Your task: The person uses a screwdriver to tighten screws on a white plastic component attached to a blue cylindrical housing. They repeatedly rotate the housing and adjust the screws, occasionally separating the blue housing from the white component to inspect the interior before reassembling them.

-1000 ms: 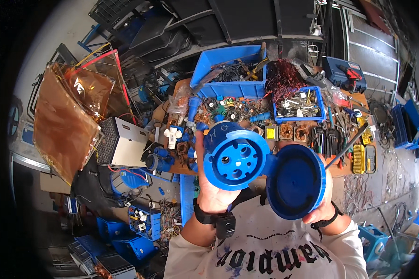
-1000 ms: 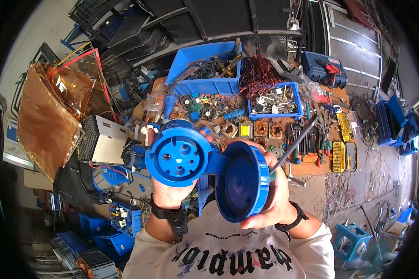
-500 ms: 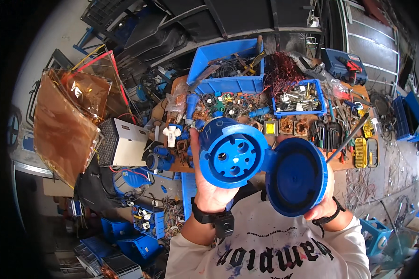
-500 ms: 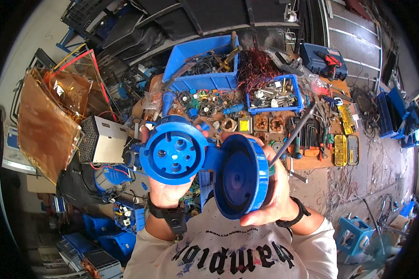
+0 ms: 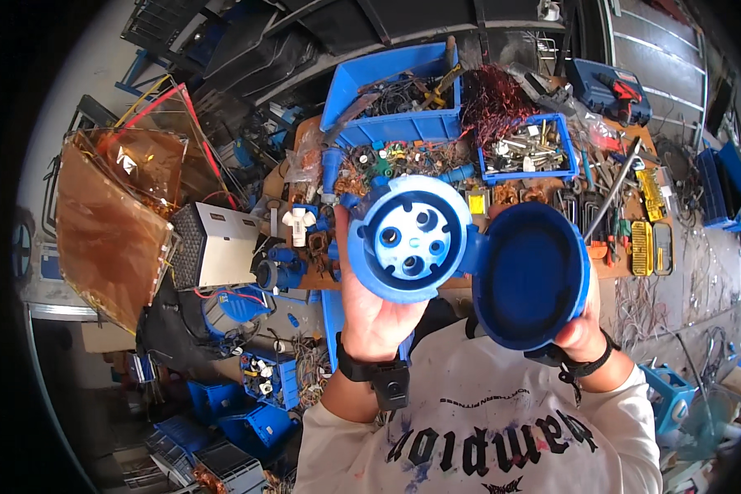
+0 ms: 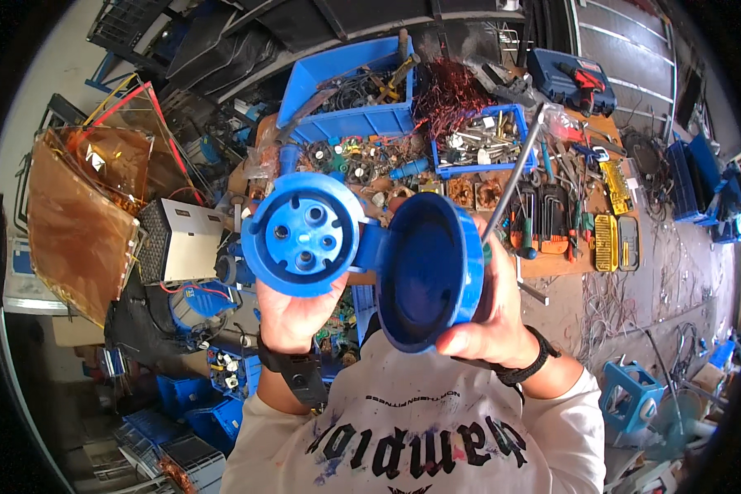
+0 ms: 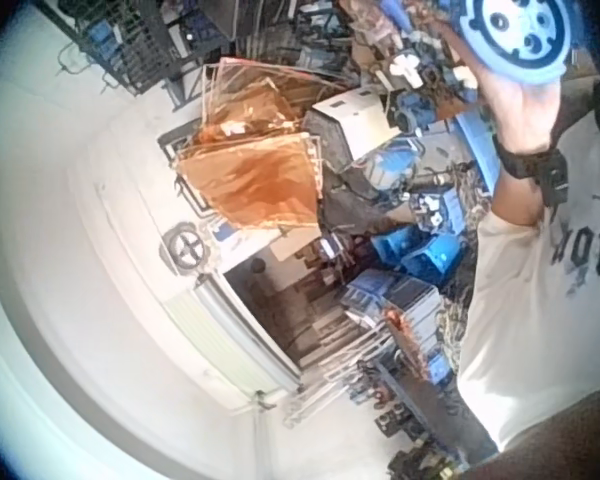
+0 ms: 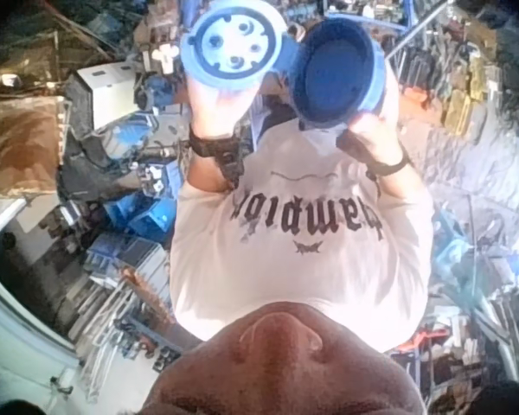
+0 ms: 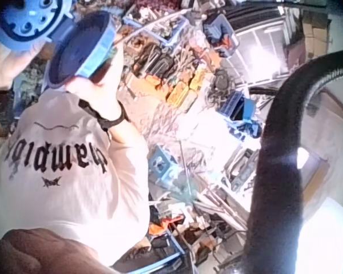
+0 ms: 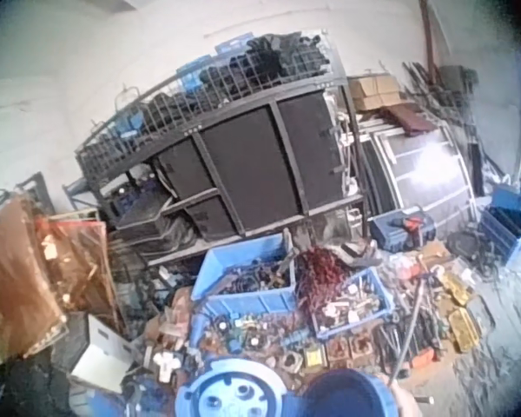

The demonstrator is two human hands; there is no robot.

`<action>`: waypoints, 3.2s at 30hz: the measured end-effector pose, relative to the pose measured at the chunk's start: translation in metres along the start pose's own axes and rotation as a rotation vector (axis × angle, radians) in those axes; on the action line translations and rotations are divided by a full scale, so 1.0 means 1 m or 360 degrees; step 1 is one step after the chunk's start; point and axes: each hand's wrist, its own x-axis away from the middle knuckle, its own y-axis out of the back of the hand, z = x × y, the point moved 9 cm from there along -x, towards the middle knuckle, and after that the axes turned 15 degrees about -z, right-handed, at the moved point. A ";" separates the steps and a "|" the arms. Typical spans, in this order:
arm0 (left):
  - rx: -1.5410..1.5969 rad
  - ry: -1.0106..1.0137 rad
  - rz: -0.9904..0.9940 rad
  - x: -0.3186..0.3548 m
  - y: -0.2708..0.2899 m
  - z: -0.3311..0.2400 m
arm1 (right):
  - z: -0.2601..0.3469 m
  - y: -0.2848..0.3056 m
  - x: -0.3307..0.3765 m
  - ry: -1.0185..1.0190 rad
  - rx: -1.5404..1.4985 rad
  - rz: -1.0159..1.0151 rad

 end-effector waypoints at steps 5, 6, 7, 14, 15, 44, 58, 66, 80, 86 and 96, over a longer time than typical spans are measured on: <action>-0.0002 -0.0092 -0.0178 -0.005 0.011 -0.001 | -0.001 0.004 -0.003 0.0007 0.0047 -0.0007; -0.0013 -0.0076 -0.0174 -0.006 0.011 -0.001 | 0.000 0.004 -0.004 0.0016 0.0076 -0.0017; -0.0024 -0.0061 -0.0169 -0.007 0.012 -0.002 | 0.003 0.002 -0.005 0.0020 0.0080 -0.0013; 0.0209 0.0039 -0.0078 -0.009 0.011 -0.005 | 0.006 -0.005 -0.007 -0.0036 0.0074 -0.0023; 0.0200 0.0026 -0.0086 -0.010 0.011 -0.007 | 0.006 -0.006 -0.007 -0.0042 0.0072 -0.0027; -0.0481 -0.0753 -0.0059 0.008 -0.016 -0.022 | 0.009 -0.013 -0.014 0.0429 0.0321 0.0092; -0.0246 -0.0572 -0.0139 0.007 -0.008 -0.012 | 0.004 0.001 -0.005 0.0428 0.0440 -0.0024; -0.0588 -0.0767 -0.0042 0.014 -0.014 -0.012 | -0.001 -0.005 0.000 0.0511 0.0524 -0.0056; -0.1032 -0.1425 0.0058 0.036 -0.012 -0.016 | -0.023 -0.004 -0.001 0.0424 0.0142 -0.0171; -0.0935 -0.1156 0.0335 0.013 -0.021 -0.015 | -0.031 0.000 0.000 0.0273 0.0077 -0.0218; -0.1205 -0.1187 0.0297 0.001 -0.013 -0.025 | -0.055 0.007 -0.014 0.0001 0.0227 -0.0025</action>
